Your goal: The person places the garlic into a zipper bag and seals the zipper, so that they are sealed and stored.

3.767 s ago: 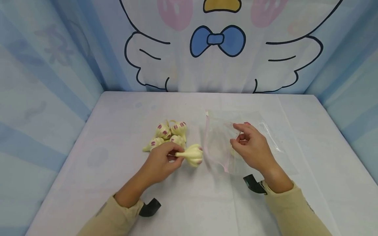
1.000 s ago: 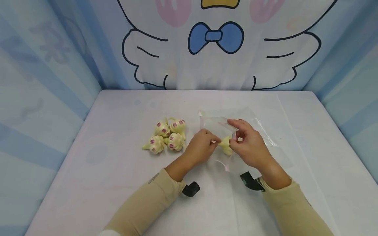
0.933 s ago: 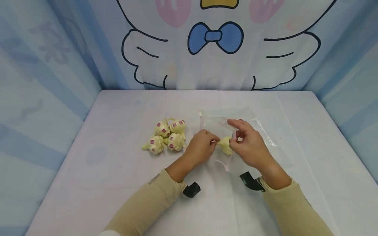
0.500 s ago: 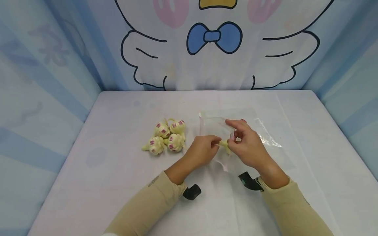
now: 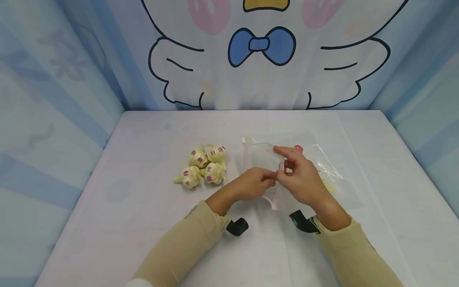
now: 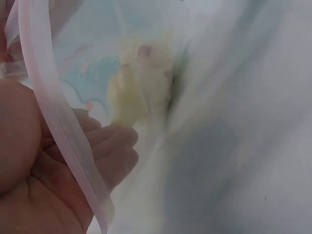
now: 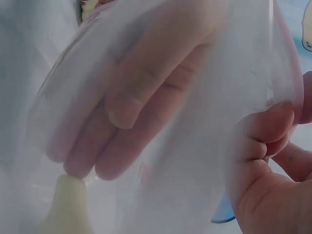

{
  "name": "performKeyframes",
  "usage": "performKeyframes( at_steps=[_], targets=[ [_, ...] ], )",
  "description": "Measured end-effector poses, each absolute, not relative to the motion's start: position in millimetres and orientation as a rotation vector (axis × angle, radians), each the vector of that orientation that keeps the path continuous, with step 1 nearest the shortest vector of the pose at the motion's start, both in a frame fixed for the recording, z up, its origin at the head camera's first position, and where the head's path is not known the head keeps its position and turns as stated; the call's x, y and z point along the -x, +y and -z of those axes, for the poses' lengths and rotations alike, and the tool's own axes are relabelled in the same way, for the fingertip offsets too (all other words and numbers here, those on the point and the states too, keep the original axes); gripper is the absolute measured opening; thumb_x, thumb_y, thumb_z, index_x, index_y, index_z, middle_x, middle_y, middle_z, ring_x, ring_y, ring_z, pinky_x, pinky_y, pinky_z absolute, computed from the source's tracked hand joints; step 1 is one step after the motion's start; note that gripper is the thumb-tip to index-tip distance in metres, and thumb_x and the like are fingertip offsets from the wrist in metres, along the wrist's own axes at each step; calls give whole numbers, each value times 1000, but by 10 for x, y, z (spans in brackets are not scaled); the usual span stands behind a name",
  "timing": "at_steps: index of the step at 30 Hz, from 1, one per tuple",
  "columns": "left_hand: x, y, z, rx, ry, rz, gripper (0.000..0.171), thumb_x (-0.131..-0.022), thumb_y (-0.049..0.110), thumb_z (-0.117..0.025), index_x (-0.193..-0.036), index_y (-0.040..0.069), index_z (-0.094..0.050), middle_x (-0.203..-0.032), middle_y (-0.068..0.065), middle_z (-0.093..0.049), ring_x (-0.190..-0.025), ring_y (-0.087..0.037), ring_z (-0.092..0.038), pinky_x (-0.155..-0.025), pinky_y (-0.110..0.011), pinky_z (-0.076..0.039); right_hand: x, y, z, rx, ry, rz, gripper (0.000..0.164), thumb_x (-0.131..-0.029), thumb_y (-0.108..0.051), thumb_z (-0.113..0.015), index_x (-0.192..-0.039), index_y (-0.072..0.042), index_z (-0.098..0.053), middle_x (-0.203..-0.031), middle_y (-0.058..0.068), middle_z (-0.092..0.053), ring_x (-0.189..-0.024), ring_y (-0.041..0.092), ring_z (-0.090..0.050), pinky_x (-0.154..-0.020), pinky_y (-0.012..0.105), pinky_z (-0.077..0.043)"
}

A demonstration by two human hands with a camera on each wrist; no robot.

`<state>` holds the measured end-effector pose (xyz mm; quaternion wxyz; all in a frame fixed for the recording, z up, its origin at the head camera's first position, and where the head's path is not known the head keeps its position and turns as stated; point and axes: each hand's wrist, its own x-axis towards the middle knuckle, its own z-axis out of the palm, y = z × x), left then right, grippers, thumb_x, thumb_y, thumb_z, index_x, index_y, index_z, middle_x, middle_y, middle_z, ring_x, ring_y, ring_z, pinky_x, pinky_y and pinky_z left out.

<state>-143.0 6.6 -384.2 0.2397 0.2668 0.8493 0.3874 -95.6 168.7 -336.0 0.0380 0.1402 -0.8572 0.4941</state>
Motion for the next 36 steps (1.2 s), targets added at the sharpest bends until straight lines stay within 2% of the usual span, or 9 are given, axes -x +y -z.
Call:
performKeyframes(
  at_steps=[3,7,10,13,20,28,36],
  targets=[
    [1450,93,3851,-763,2306,-1050,35,-105,14,-49,-137,7,-62,-120,1,-70,-107,-9,-61,-96,-24,-47,951,1684,3362,-438,-2622,-1525,52,-88,9,-58,-139,4,-54,-132,17,-55,-84,22,-49,-59,21,-46],
    [1480,129,3856,-785,2283,-1054,32,-104,9,-46,-129,5,-66,-106,2,-70,-95,-10,-59,-89,-21,-48,949,1684,3368,-436,-2606,-1559,53,-87,11,-58,-140,3,-54,-134,16,-55,-85,23,-49,-59,20,-45],
    [1496,140,3866,-783,2275,-1050,30,-104,10,-47,-124,5,-69,-103,2,-69,-91,-11,-57,-85,-20,-47,947,1693,3379,-435,-2600,-1572,52,-88,9,-59,-140,3,-53,-133,16,-54,-85,22,-48,-59,20,-45],
    [1500,123,3862,-793,2290,-1047,30,-104,12,-50,-127,6,-68,-109,3,-70,-94,-9,-58,-87,-20,-47,948,1709,3387,-439,-2592,-1570,52,-88,9,-59,-139,4,-54,-131,17,-55,-85,20,-49,-59,19,-45],
    [1475,20,3789,-797,2288,-1108,37,-103,16,-55,-139,8,-60,-132,-1,-65,-116,-9,-60,-96,-22,-46,972,1733,3392,-453,-2559,-1567,51,-87,12,-58,-137,5,-55,-126,20,-55,-83,16,-50,-59,17,-45],
    [1425,-167,3698,-683,2247,-1185,42,-102,19,-58,-141,5,-56,-133,-3,-63,-120,-11,-59,-98,-25,-46,988,1750,3383,-447,-2559,-1533,52,-86,13,-60,-138,5,-55,-121,17,-54,-83,17,-48,-59,16,-44],
    [1365,-432,3633,-649,2273,-1215,45,-101,17,-61,-144,5,-53,-136,-4,-61,-122,-14,-59,-100,-28,-47,991,1771,3380,-428,-2587,-1505,53,-88,8,-62,-140,5,-52,-126,17,-53,-86,19,-47,-64,15,-46]
  ],
)
